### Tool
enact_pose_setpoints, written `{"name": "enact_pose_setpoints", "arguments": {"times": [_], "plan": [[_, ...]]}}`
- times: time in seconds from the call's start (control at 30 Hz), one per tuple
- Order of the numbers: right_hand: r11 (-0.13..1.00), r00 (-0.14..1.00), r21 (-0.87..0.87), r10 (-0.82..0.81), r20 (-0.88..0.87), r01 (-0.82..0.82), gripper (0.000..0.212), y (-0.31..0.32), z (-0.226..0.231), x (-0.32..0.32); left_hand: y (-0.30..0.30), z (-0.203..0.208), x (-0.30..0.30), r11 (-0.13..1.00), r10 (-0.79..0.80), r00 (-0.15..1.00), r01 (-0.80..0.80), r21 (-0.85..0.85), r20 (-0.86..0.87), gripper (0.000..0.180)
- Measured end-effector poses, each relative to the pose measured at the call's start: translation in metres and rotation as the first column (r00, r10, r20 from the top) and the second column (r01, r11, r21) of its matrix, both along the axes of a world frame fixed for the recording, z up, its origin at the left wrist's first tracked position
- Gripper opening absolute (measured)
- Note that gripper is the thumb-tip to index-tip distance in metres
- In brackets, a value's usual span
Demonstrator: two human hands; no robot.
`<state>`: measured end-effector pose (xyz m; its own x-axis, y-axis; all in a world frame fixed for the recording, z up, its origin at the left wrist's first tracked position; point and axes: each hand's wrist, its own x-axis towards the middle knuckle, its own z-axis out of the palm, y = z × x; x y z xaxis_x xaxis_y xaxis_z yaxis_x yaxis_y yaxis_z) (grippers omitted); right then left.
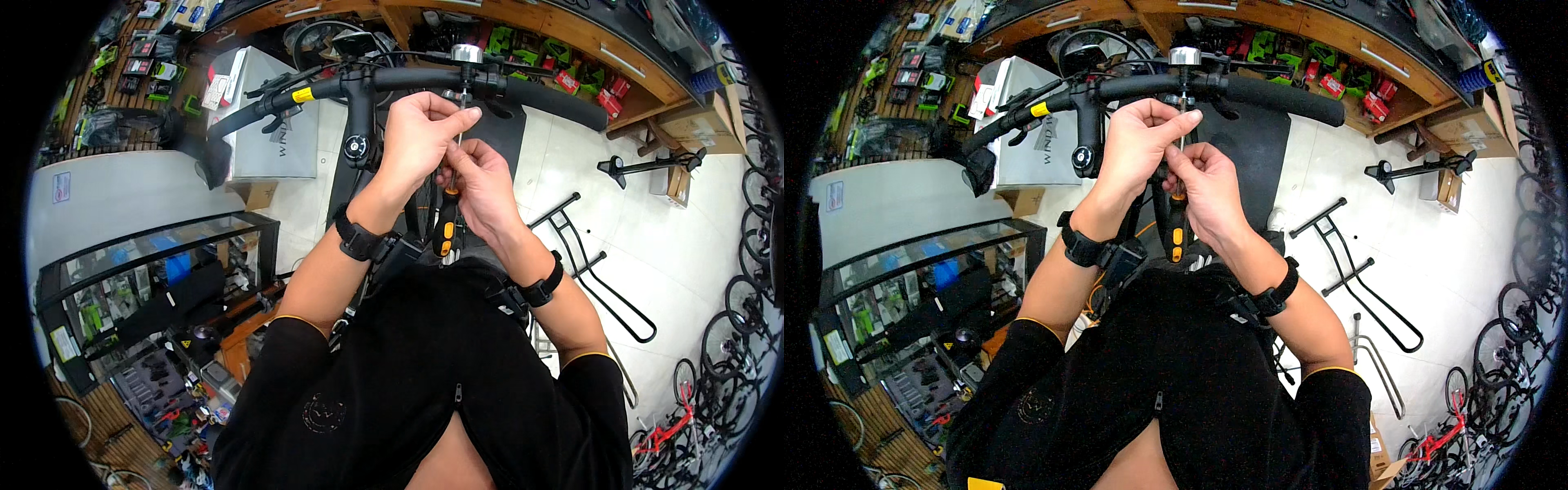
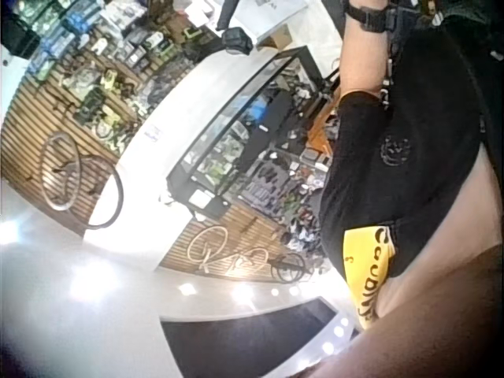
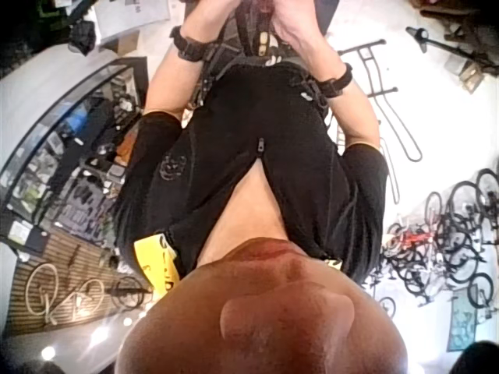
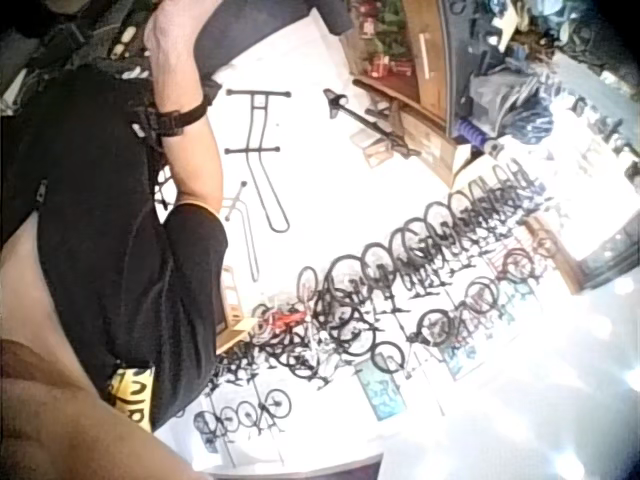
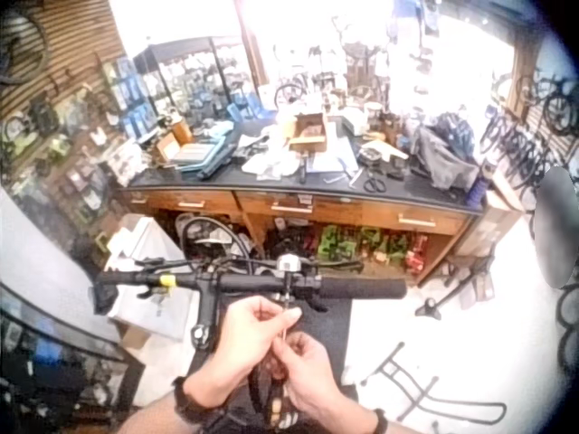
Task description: The person assembles a bicycle in a shop, using a screwdriver to tighten bolts on the handlebar stem and attaching a seat post clamp to the frame. They retrieve parts from a box and adjust components on the bike frame.
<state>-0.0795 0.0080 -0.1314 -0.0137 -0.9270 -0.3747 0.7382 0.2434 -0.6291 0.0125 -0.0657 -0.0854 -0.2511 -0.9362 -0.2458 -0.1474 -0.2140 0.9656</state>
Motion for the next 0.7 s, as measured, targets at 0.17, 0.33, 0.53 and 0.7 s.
{"name": "enact_pose_setpoints", "arguments": {"times": [0.17,0.33,0.53,0.7], "plan": [[1.000,0.999,0.001,-0.005,0.043,0.004,0.021,0.002,0.001,-0.001,0.001,0.002,0.010,0.983,-0.147,0.980,0.160,0.090,-0.135,0.026],[0.999,0.998,-0.054,0.015,0.068,-0.011,0.028,0.001,0.001,0.000,0.001,0.004,0.016,0.953,-0.221,0.957,0.253,0.166,-0.188,0.025],[1.000,0.997,-0.023,0.000,0.078,0.002,0.025,0.001,0.004,-0.004,0.000,0.002,0.011,0.989,-0.085,0.995,0.091,0.114,-0.061,0.018],[0.995,1.000,-0.096,0.020,0.004,-0.020,0.020,-0.001,0.000,-0.009,-0.001,-0.002,0.007,0.995,-0.054,0.995,0.060,0.079,-0.083,0.022]]}}
